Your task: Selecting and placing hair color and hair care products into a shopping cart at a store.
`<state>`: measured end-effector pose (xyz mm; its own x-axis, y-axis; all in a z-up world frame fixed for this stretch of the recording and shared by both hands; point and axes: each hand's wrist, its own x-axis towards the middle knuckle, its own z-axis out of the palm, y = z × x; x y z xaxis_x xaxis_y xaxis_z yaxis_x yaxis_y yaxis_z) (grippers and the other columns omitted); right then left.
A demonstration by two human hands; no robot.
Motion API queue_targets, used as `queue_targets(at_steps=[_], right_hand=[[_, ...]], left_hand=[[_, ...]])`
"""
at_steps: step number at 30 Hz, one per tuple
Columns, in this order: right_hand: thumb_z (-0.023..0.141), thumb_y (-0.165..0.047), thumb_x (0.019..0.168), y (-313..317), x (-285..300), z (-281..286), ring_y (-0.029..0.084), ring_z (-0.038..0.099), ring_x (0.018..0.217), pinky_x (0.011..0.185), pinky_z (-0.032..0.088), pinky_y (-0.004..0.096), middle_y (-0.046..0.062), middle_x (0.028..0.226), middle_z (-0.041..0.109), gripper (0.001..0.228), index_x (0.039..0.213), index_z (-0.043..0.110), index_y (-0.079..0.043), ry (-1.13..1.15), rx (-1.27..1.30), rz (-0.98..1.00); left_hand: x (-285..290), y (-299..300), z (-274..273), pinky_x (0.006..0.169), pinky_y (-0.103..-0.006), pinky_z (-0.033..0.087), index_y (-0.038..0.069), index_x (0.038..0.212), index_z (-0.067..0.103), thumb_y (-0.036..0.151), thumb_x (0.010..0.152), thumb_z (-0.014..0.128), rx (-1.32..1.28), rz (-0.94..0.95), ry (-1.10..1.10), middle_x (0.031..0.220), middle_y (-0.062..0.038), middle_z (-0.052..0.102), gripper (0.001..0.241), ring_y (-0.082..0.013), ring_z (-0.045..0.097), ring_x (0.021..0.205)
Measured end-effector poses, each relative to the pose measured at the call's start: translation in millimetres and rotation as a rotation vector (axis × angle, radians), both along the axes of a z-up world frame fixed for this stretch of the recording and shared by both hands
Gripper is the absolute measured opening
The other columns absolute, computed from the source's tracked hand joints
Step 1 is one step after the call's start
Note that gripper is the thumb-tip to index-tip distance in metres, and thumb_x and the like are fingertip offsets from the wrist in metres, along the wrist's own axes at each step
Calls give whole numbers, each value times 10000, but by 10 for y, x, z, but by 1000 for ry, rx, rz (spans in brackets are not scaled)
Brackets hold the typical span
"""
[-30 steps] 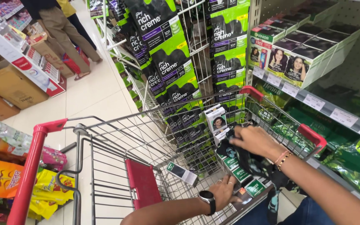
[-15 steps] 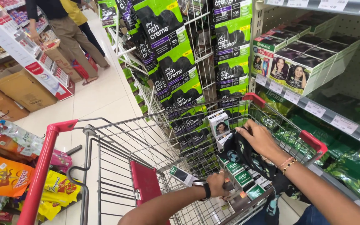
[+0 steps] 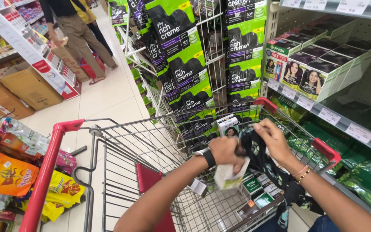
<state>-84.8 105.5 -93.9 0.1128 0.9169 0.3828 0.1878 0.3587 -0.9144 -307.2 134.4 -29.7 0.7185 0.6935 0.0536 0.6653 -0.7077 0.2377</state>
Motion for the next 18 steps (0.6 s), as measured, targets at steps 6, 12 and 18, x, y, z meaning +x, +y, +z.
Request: queue_targets(at_steps=[6, 12, 18], right_hand=[[705, -314, 859, -498, -330, 689, 214, 582, 1225, 1006, 464, 383, 74, 1368, 596, 392, 1174, 667, -84, -489, 291, 129], [904, -403, 611, -549, -356, 765, 426, 431, 1313, 1058, 376, 536, 160, 1326, 528, 680, 1154, 654, -78, -839, 478, 67], [909, -344, 618, -577, -351, 771, 440, 465, 1275, 997, 452, 505, 160, 1338, 505, 588, 1098, 669, -104, -948, 411, 48]], left_hand=[[59, 119, -48, 773, -483, 587, -176, 1475, 246, 349, 617, 857, -13, -52, -676, 897, -272, 700, 1177, -453, 725, 842], [118, -124, 182, 732, -463, 606, -103, 1612, 152, 338, 657, 790, -137, 49, -622, 842, -261, 729, 1230, -423, 744, 780], [184, -170, 94, 744, -497, 581, -74, 1546, 230, 335, 649, 852, -66, 79, -630, 863, -286, 719, 1166, -460, 716, 809]])
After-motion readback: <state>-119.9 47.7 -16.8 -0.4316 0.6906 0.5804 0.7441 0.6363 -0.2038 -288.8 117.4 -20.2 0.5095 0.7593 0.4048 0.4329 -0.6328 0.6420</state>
